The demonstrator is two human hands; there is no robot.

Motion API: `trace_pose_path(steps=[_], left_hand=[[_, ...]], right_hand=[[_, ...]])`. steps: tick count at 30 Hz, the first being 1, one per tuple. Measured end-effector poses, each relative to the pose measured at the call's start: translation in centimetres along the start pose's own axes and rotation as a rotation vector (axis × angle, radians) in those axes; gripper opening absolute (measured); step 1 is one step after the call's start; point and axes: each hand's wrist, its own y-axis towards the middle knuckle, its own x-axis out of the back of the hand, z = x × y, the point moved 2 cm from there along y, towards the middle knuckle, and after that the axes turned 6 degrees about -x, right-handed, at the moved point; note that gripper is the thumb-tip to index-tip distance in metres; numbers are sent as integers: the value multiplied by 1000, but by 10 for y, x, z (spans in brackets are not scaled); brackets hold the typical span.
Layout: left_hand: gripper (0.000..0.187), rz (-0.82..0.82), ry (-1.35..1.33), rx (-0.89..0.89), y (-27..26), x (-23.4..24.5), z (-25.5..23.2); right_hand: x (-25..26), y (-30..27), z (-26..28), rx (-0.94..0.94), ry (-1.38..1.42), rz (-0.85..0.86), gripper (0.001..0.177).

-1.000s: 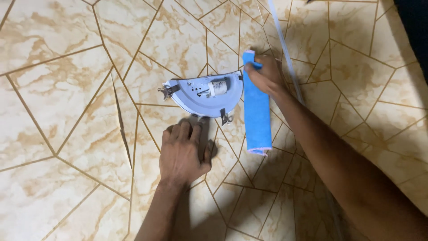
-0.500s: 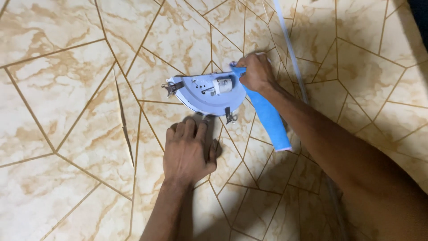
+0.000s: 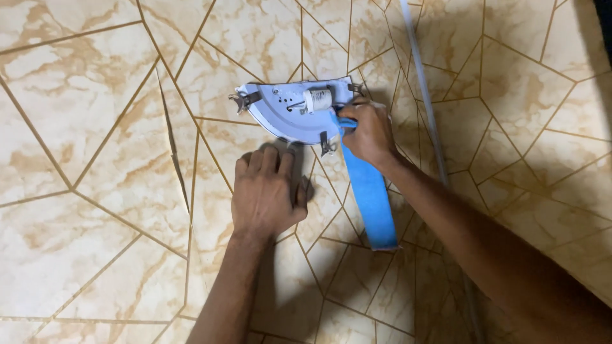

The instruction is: Cleaning a light fixture using a wet cloth and a brush.

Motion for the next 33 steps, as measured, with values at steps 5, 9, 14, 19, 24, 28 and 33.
trace_pose_path(steps=[5,9,14,19,24,28,33], left_hand=[[51,64,14,9,6,0,-1],[54,22,20,-3,0,-1,0],[54,67,33,8,4,-1,-1],[56,126,82,31,4,-1,0],[53,94,69,14,4,1,-2],[50,124,83,26,5,0,0],[48,51,60,3,1,-2,-1]], right_hand=[[-1,25,-6,74,-110,3,38],[-12,19,-1,69,-198,-3,46],[1,-4,0,182,-159,3,53],[-4,13,3,77,-356,199,68],[9,-19,12,137,-191,177,65],[12,1,14,195,-279,252,66],[3,6,5,55,-363,247,68]])
